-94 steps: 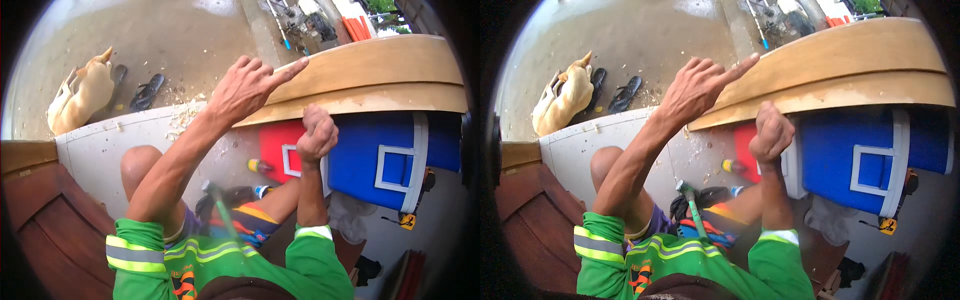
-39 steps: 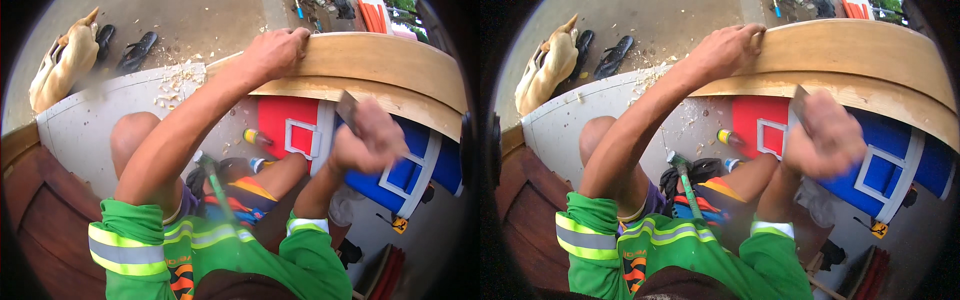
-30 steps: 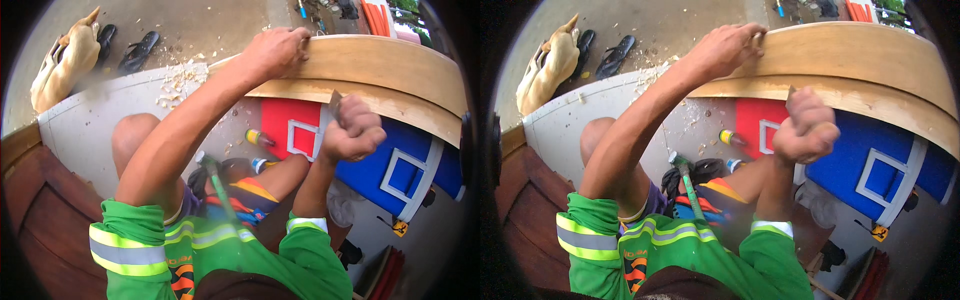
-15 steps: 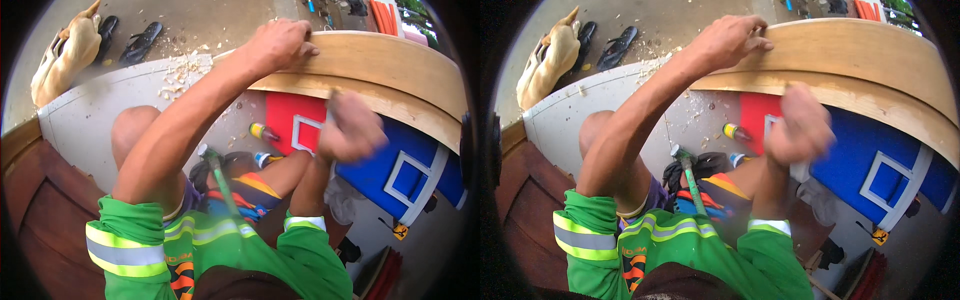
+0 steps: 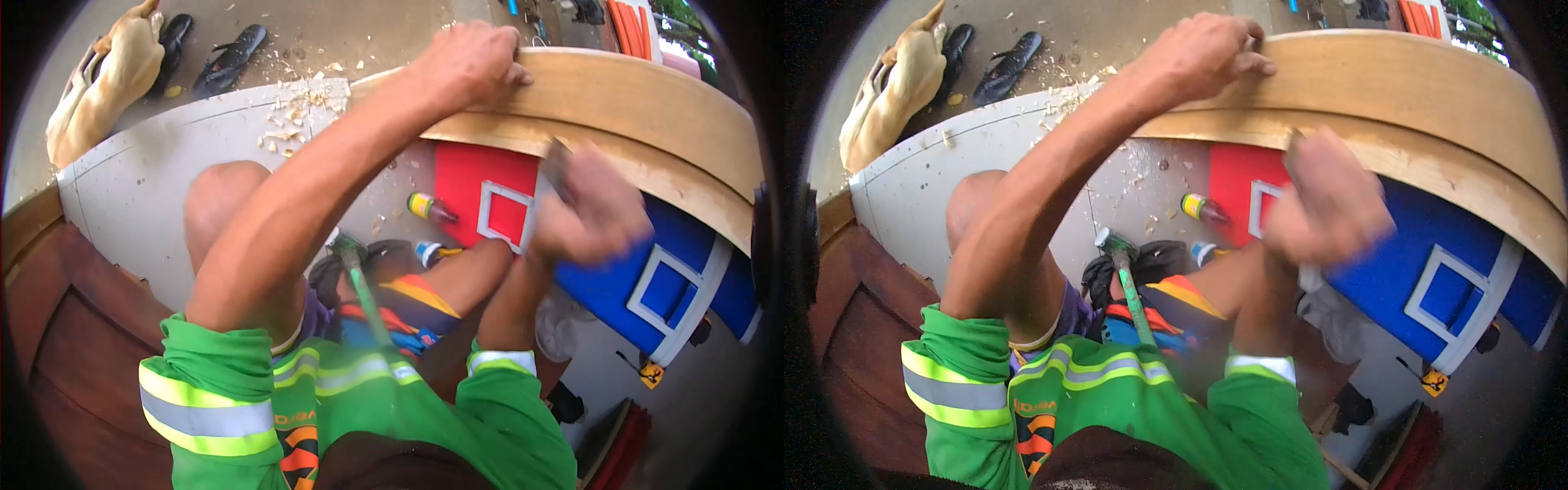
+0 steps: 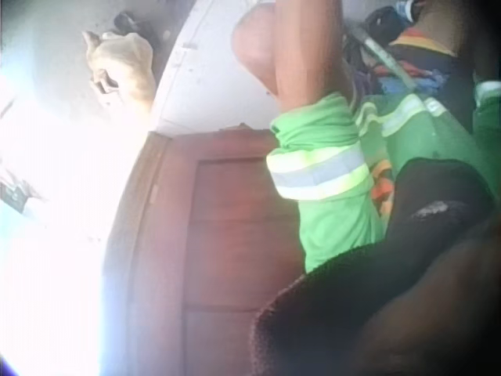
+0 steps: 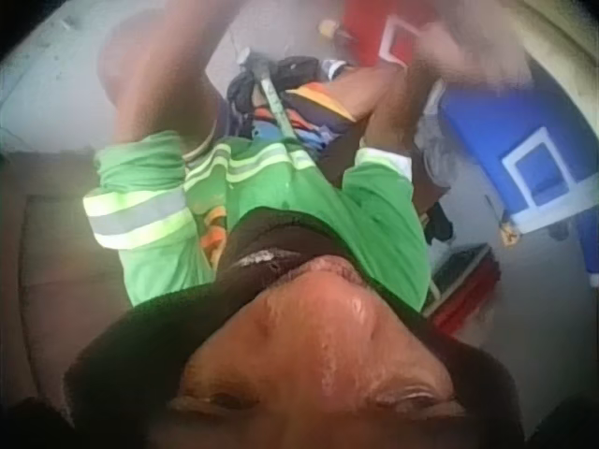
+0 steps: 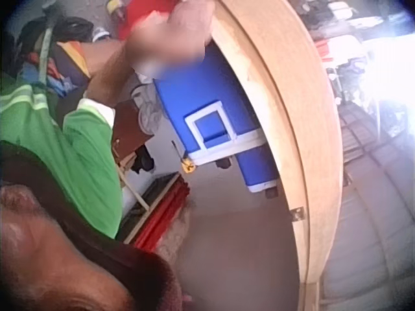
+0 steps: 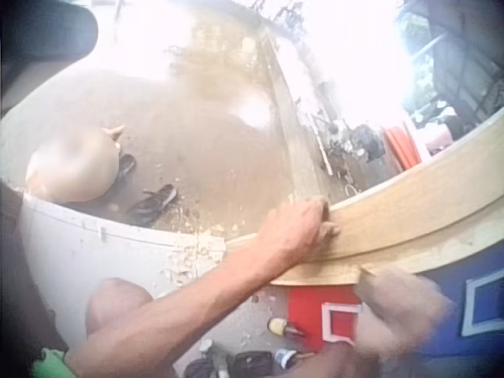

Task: The person uses a hammer to strike a metal scraper against a wooden door frame. They then move the scraper along the wood by hand to remove material and feel the surface with their fingers.

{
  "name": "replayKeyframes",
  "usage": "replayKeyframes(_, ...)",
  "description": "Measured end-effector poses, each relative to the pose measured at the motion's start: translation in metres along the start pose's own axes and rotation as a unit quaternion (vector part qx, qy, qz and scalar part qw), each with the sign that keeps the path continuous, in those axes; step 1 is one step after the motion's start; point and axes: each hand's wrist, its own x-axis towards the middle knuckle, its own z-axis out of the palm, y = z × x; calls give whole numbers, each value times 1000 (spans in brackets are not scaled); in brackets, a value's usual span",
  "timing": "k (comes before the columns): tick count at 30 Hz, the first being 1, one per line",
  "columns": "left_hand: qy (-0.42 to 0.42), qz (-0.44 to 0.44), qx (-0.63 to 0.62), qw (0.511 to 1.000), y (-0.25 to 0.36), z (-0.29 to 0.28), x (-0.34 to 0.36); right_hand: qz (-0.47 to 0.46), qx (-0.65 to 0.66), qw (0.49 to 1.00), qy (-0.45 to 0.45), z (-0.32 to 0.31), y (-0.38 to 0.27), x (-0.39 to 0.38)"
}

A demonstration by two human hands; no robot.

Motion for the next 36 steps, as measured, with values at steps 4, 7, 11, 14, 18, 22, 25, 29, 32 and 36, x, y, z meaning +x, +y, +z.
replayKeyframes(4,3,1,12,1000,-2,4,1,94,-10,995,36,27,-12,-20)
replayKeyframes(7,-5,-10,-3,1000,5,-1,0,44,357,921,147,33,-26,17)
replayKeyframes(11,-5,8,-2,1000,-7,-1,6,80,-6,994,-67,18,-1,-17)
replayKeyframes(14,-12,-8,9,1000,-2,2,0,20,59,996,57,10,-18,11)
replayKeyframes(18,-28,-24,19,999,1,-3,-2,138,-123,982,-38,30,-8,-20)
replayKeyframes(22,-38,-39,25,998,9,-2,1,12,52,999,-7,24,1,-12)
replayKeyframes(25,-27,-22,35,999,9,-5,2,-86,-67,994,-22,18,1,4)
replayKeyframes(29,-7,-25,24,999,5,-1,-6,38,126,991,-5,20,-11,3)
replayKeyframes(32,-4,-31,27,999,3,-8,-3,54,45,996,47,4,-30,25)
replayKeyframes(36,-30,-48,39,998,2,-3,0,97,123,988,2,26,-7,-9)
